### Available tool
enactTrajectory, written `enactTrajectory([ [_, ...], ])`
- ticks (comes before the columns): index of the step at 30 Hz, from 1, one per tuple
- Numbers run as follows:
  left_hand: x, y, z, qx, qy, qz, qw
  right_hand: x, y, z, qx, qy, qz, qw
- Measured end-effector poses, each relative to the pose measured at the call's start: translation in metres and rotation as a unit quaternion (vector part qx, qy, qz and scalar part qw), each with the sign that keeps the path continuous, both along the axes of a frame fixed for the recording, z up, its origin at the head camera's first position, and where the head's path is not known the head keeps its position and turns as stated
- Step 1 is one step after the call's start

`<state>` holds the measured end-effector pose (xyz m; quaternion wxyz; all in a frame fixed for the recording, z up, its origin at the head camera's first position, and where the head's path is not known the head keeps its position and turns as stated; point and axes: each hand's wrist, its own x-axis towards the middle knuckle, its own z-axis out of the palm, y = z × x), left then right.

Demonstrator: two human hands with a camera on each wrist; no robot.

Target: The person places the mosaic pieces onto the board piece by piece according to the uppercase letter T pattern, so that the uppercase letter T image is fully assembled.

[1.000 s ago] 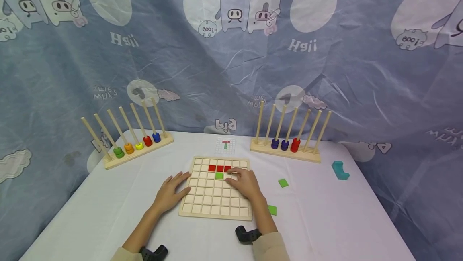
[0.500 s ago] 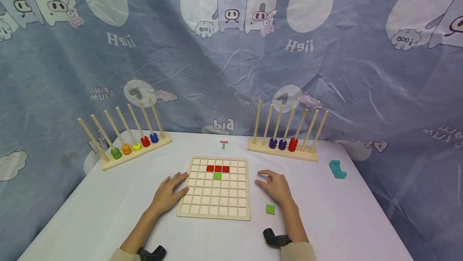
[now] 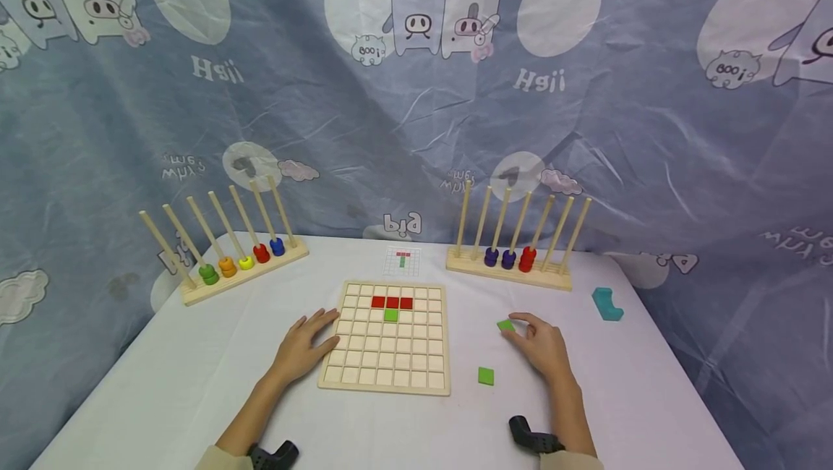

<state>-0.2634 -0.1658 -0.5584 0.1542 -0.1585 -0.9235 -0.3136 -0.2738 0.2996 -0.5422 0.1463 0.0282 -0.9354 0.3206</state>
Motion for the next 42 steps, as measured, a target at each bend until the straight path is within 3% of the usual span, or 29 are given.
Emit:
enactTrajectory([
  [12, 0.001, -0.001, -0.001, 0.002, 0.0, -0.001, 1.0, 0.004, 0.009, -0.003, 0.013, -0.027, -0.019, 0.9994],
  [36, 0.001, 0.001, 0.002, -0.002, -0.008, 0.004, 1.0, 0.001, -0.004, -0.001, 0.023, -0.026, 0.03, 0.9989],
  [42, 0.001, 0.0, 0.003, 0.002, -0.008, 0.001, 1.0, 0.001, -0.002, -0.001, 0.019, -0.031, 0.026, 0.999],
])
